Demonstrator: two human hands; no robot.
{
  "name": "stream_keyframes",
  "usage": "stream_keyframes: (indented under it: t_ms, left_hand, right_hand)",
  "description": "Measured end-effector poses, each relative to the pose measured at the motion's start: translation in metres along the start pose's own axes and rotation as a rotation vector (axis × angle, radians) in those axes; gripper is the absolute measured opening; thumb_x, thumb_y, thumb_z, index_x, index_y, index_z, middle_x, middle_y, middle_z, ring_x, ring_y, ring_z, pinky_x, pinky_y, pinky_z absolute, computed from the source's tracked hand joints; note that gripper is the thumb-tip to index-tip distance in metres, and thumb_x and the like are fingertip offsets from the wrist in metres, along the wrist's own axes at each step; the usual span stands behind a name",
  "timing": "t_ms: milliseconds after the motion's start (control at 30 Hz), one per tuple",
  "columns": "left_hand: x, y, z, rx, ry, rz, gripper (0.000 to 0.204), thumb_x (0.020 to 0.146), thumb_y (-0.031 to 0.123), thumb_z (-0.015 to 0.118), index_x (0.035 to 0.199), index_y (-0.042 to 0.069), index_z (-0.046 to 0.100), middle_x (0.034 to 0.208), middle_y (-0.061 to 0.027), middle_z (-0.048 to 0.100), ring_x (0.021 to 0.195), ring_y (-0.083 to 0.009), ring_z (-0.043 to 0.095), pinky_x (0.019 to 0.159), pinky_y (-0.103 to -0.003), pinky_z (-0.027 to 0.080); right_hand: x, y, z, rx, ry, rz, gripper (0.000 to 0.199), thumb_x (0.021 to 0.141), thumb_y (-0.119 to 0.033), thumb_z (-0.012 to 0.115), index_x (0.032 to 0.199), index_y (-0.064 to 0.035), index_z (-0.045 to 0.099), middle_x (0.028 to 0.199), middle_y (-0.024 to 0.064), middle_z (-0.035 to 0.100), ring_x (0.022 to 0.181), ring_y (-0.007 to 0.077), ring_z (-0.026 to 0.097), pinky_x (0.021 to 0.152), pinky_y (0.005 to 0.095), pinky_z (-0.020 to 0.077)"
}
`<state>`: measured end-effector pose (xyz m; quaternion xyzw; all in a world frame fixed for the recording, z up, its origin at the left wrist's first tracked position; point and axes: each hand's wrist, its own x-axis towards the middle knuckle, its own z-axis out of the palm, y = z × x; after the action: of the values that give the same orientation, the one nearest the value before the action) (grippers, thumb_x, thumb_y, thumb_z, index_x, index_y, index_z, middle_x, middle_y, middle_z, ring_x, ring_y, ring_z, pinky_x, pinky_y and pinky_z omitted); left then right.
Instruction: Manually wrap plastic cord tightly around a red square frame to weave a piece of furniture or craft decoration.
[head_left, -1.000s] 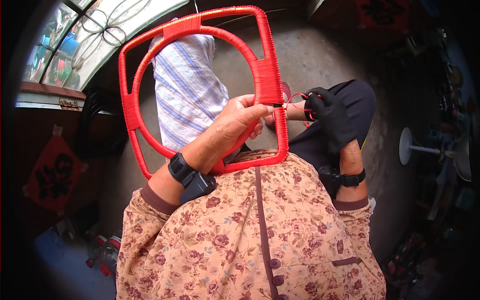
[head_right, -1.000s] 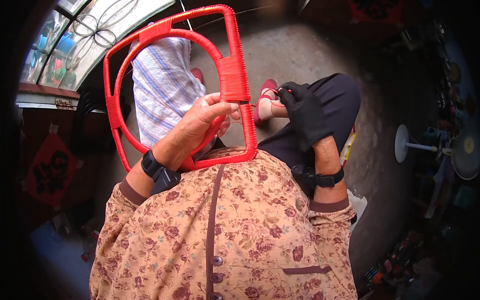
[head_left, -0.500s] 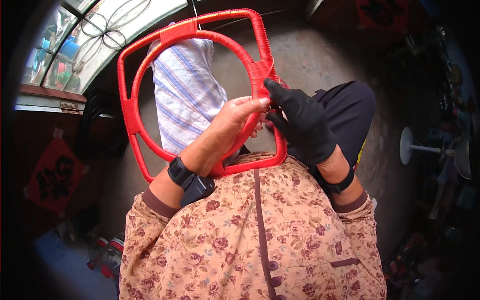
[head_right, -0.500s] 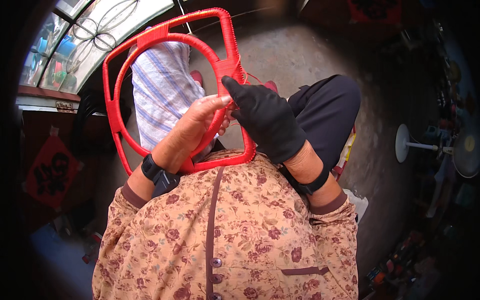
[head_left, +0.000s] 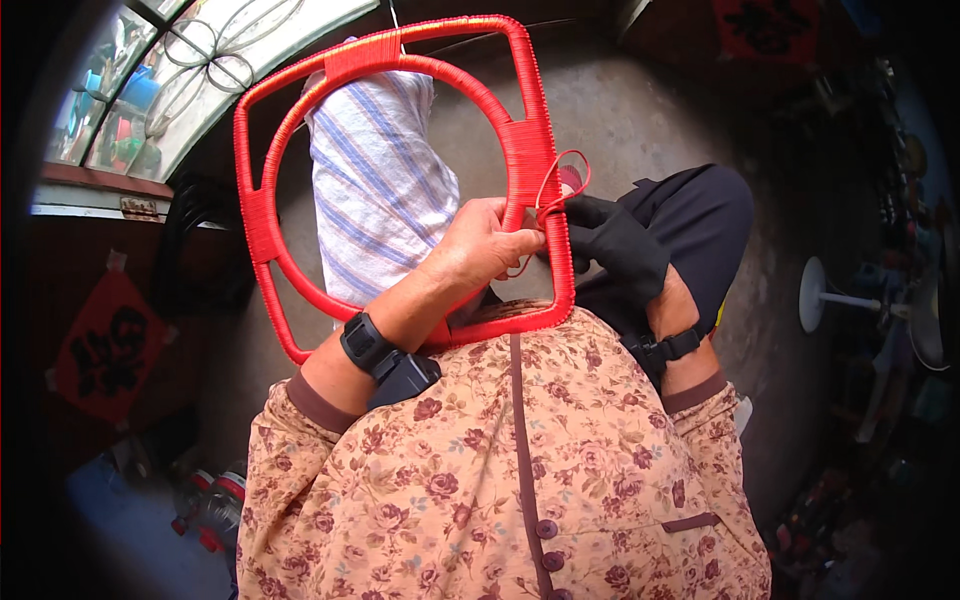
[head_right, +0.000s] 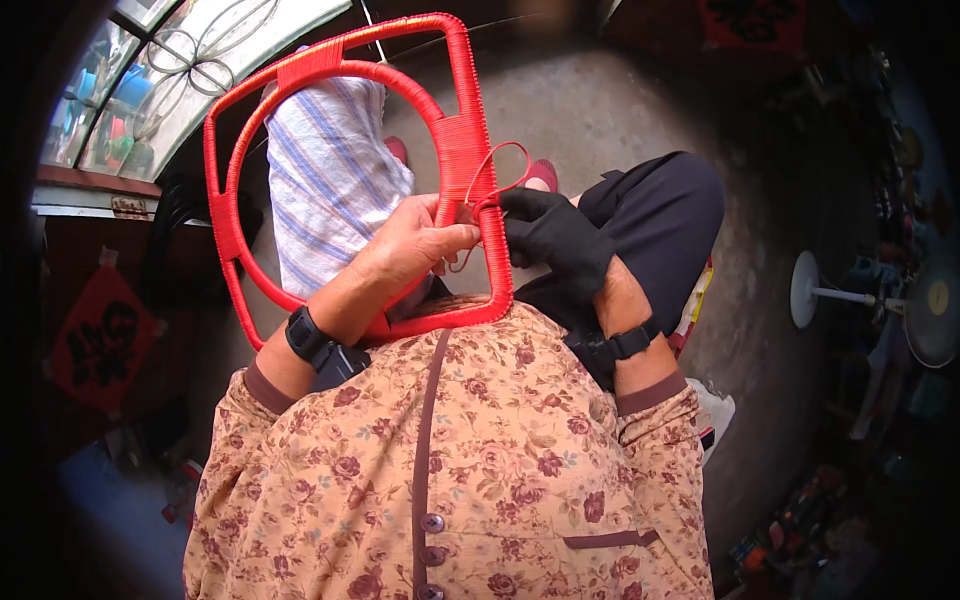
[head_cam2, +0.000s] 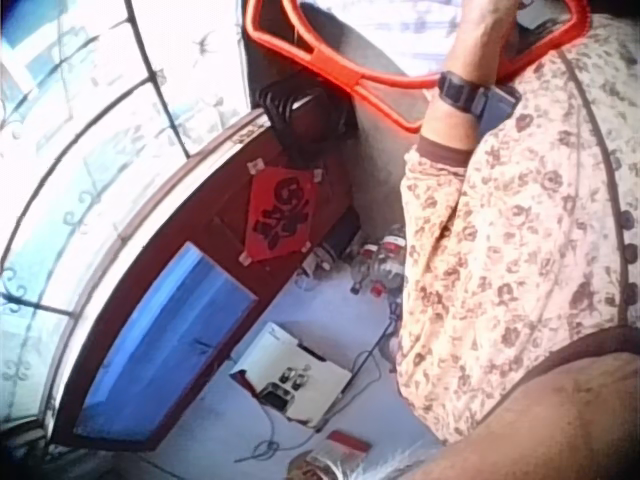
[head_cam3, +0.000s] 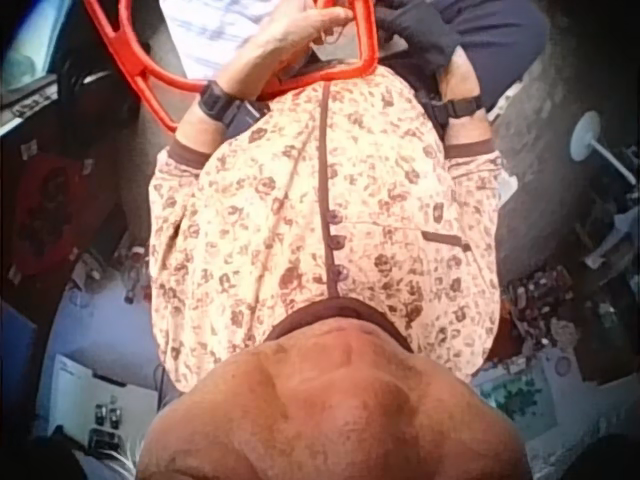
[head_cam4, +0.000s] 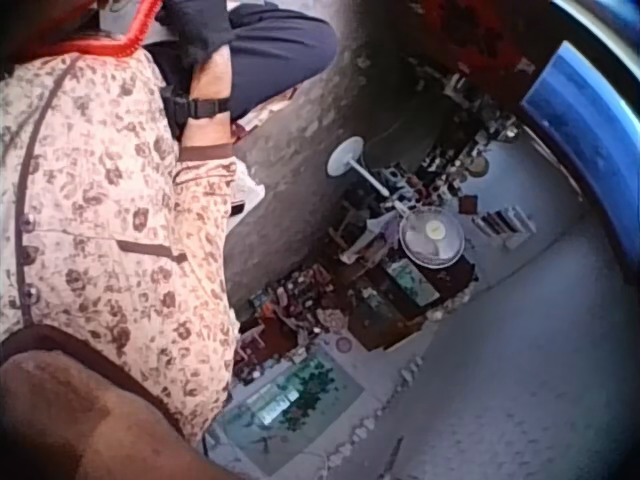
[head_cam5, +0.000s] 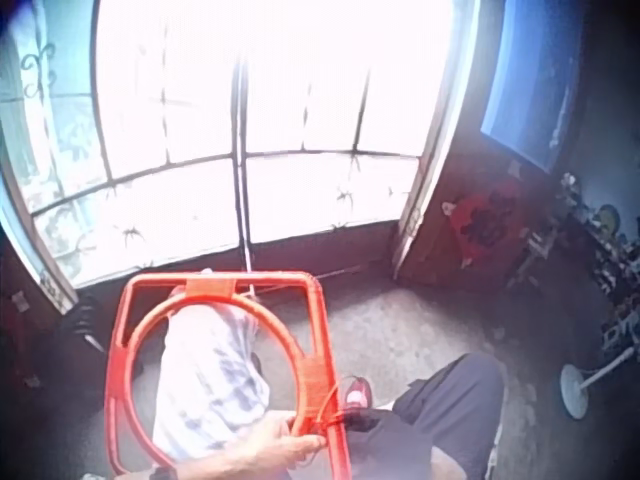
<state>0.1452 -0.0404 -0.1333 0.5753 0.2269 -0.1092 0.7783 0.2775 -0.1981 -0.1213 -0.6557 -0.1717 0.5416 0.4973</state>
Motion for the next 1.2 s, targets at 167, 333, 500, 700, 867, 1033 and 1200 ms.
stream_keyframes:
  t_ms: [167,333,500,700,867,1033,1200]
  left_hand:
    - [-0.003,0.003,0.007,0.016,0.151,0.117,0.022,0.081,0.012,0.071,0.101,0.005,0.064,0.079,0.0024,0.063,0.059,-0.0067,0.053,0.052,-0.021,0.043]
    - [0.0,0.001,0.004,-0.156,0.078,0.155,0.02,0.081,0.011,0.069,0.099,0.003,0.064,0.078,0.0011,0.063,0.058,-0.007,0.053,0.053,-0.021,0.044]
    - [-0.002,0.003,0.005,-0.257,0.061,0.111,0.017,0.083,0.014,0.068,0.096,0.003,0.066,0.081,-0.0023,0.066,0.061,-0.0091,0.057,0.056,-0.023,0.047]
    - [0.004,-0.004,0.001,0.072,0.131,0.069,0.016,0.084,0.015,0.069,0.097,0.004,0.067,0.083,-0.0009,0.067,0.064,-0.0084,0.058,0.056,-0.024,0.047]
    - [-0.001,0.002,0.004,0.129,0.041,0.029,0.018,0.083,0.012,0.069,0.1,0.005,0.067,0.082,-0.0003,0.067,0.064,-0.0067,0.056,0.055,-0.024,0.046]
    - [0.0,0.0,0.005,0.026,0.089,0.156,0.02,0.085,0.014,0.07,0.101,0.005,0.066,0.083,-0.0003,0.067,0.063,-0.0067,0.056,0.057,-0.024,0.046]
    - [0.001,-0.002,0.003,-0.229,0.06,0.164,0.022,0.087,0.01,0.066,0.107,0.001,0.066,0.089,-0.0027,0.069,0.071,-0.0073,0.059,0.064,-0.023,0.048]
  right_hand:
    - [0.001,0.006,-0.008,-0.022,0.18,-0.178,0.043,0.085,-0.013,0.071,0.123,-0.0014,0.054,0.102,0.0075,0.064,0.075,0.0102,0.061,0.068,0.0242,0.0496]
    - [-0.006,0.002,-0.014,0.125,0.46,-0.37,0.047,0.086,-0.009,0.067,0.128,-0.0012,0.046,0.118,0.0118,0.061,0.075,0.0124,0.062,0.065,0.026,0.0517]
    - [-0.01,0.009,-0.026,0.068,0.43,-0.401,0.027,0.09,-0.012,0.062,0.115,-0.0022,0.059,0.086,0.0049,0.065,0.07,0.0073,0.058,0.062,0.0241,0.0492]
    - [-0.017,0.007,-0.019,0.019,0.291,-0.348,0.017,0.09,-0.014,0.062,0.103,-0.0044,0.067,0.078,0.0013,0.063,0.069,0.0056,0.056,0.07,0.0227,0.0459]
    - [-0.006,0.0,-0.003,-0.152,0.257,-0.301,0.02,0.088,-0.016,0.067,0.103,-0.0036,0.069,0.086,0.0004,0.067,0.075,0.0051,0.057,0.072,0.0214,0.0459]
    - [0.006,0.004,-0.02,-0.29,0.161,-0.293,0.019,0.086,-0.017,0.069,0.1,-0.0037,0.069,0.093,0.0012,0.068,0.076,0.0055,0.059,0.068,0.0248,0.0481]
    - [0.003,-0.016,-0.015,-0.822,0.32,-0.642,0.015,0.085,-0.013,0.068,0.097,-0.0037,0.069,0.095,0.0062,0.07,0.078,0.0091,0.064,0.068,0.0276,0.0506]
